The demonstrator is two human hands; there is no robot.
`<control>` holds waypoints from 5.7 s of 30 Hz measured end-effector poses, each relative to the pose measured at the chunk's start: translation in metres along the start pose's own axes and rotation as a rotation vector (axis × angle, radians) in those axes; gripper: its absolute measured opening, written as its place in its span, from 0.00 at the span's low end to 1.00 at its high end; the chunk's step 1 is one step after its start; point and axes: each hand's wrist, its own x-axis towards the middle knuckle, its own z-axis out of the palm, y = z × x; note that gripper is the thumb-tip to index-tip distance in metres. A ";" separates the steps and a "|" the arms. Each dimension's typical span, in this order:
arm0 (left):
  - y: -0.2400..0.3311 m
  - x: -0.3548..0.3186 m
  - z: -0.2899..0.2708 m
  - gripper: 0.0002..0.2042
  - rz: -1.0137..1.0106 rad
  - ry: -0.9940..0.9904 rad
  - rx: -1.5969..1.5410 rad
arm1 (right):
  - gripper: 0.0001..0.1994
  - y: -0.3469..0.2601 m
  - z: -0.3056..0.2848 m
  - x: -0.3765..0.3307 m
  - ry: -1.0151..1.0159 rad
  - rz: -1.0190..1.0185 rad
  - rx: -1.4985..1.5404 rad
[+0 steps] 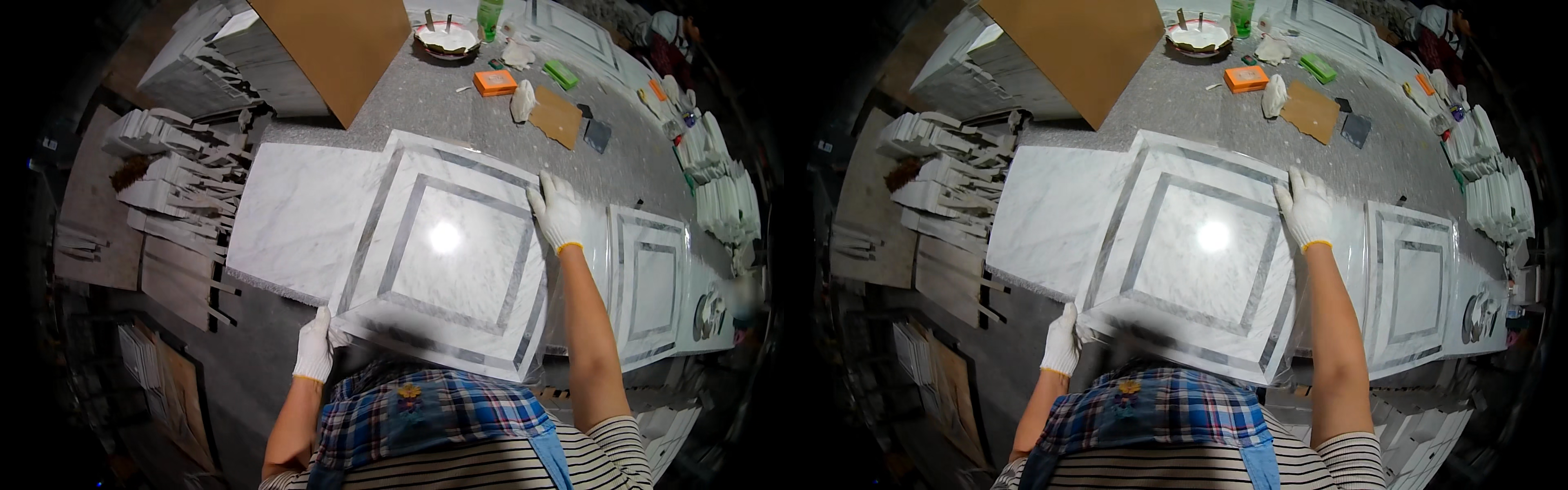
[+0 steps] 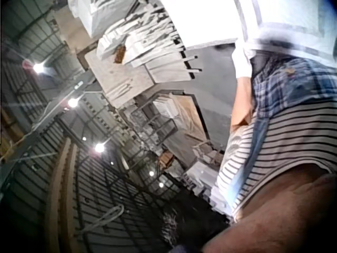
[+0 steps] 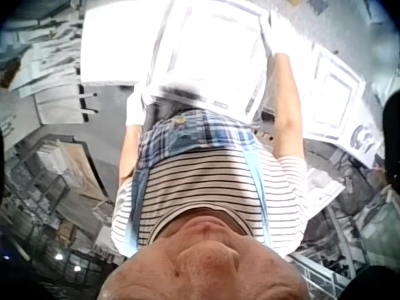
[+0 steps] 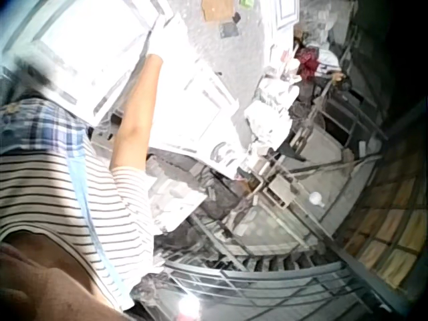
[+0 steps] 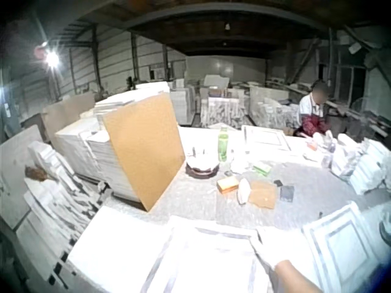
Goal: The person uses a utility knife to score and cut the plastic wrapping on square ceramic tiles. They peel back the film, spray the tile surface with liquid from a bottle, and wipe it with a cloth. The person then stacks the prepared tiles on a workbench in a workshop environment.
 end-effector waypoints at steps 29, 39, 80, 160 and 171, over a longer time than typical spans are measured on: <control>-0.108 -0.112 0.098 0.24 -0.225 -0.193 -0.120 | 0.27 0.074 -0.038 -0.081 -0.133 0.037 0.023; -0.116 -0.089 0.082 0.20 -0.113 -0.184 0.181 | 0.28 0.089 -0.033 -0.073 -0.169 0.054 -0.004; -0.150 -0.145 0.104 0.23 -0.148 -0.263 0.069 | 0.29 0.012 -0.082 -0.281 0.051 -0.244 0.299; -0.141 -0.142 0.093 0.22 -0.147 -0.391 0.435 | 0.26 -0.013 -0.091 -0.202 -0.041 -0.220 0.010; -0.146 -0.143 0.091 0.22 -0.186 -0.391 0.395 | 0.24 -0.008 -0.089 -0.198 -0.005 -0.271 0.060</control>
